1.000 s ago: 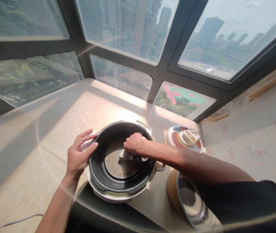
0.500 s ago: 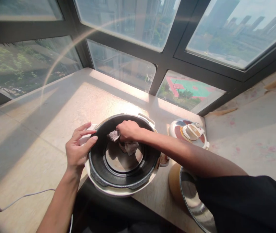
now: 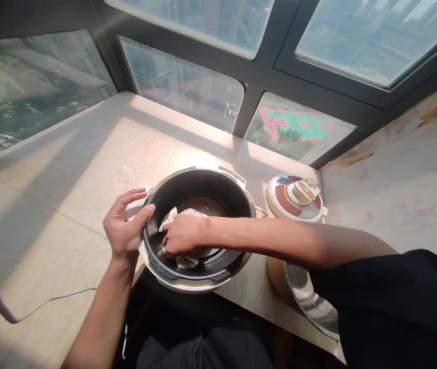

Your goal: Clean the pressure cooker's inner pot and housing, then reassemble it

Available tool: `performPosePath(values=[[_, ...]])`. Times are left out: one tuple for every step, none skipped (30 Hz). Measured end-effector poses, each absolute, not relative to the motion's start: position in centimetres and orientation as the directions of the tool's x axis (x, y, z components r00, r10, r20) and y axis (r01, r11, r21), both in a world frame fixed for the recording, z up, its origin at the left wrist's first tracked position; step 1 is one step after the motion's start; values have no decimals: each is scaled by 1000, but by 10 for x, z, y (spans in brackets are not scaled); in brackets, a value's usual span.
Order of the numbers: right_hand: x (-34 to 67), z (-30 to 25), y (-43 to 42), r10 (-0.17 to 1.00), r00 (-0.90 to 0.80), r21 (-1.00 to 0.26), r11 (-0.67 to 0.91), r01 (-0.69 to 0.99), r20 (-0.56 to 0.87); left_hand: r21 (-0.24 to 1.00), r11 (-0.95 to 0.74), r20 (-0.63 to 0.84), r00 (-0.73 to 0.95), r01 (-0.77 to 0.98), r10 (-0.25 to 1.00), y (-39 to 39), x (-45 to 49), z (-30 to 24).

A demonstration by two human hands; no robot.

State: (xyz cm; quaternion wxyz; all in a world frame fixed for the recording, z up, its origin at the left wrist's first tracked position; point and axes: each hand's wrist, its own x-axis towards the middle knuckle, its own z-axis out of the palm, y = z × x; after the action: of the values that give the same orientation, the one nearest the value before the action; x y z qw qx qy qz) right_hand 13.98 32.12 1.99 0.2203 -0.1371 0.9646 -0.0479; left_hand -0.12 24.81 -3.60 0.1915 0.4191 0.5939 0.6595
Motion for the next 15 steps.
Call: performPosePath(values=[[145, 23, 319, -312, -840, -160, 950, -268, -444, 946, -225, 321, -580, 233, 749, 248, -1, -36], [151, 26, 317, -325, -816, -169, 946, -278, -478, 947, -229, 319, -584, 224, 747, 249, -1, -37], [156, 29, 316, -330, -796, -183, 944, -274, -508, 947, -234, 319, -587, 218, 744, 249, -1, -38], [161, 32, 316, -327, -781, -201, 945, -258, -533, 947, -238, 320, -587, 216, 744, 249, -1, -38], [167, 34, 317, -312, -770, -220, 949, -226, -557, 946, -241, 323, -586, 216, 743, 250, -2, -39], [171, 36, 320, -288, -756, -235, 955, -181, -588, 945, -243, 326, -586, 218, 742, 250, -2, -39], [176, 38, 323, -260, -733, -246, 961, -130, -628, 944, -245, 329, -586, 221, 740, 250, -2, -40], [180, 40, 327, -228, -706, -251, 965, -73, -671, 943, -246, 331, -588, 223, 738, 250, -2, -40], [183, 42, 331, -195, -676, -254, 967, -12, -711, 943, -247, 333, -590, 224, 736, 251, -2, -40], [184, 44, 336, -162, -648, -253, 966, 50, -745, 942, -249, 335, -592, 225, 733, 251, -2, -40], [185, 47, 340, -127, -622, -247, 963, 111, -773, 942, -251, 337, -596, 225, 729, 251, -2, -41], [184, 51, 343, -91, -600, -233, 959, 163, -795, 942, -251, 336, -597, 224, 728, 251, -2, -41], [182, 55, 345, -48, -583, -204, 957, 206, -811, 942, -252, 335, -598, 221, 728, 251, -3, -41], [179, 60, 345, -2, -569, -163, 959, 231, -822, 943, -252, 333, -598, 218, 729, 251, -3, -41], [176, 65, 344, 48, -556, -109, 963, 245, -830, 944, -252, 330, -598, 214, 730, 252, -3, -42]])
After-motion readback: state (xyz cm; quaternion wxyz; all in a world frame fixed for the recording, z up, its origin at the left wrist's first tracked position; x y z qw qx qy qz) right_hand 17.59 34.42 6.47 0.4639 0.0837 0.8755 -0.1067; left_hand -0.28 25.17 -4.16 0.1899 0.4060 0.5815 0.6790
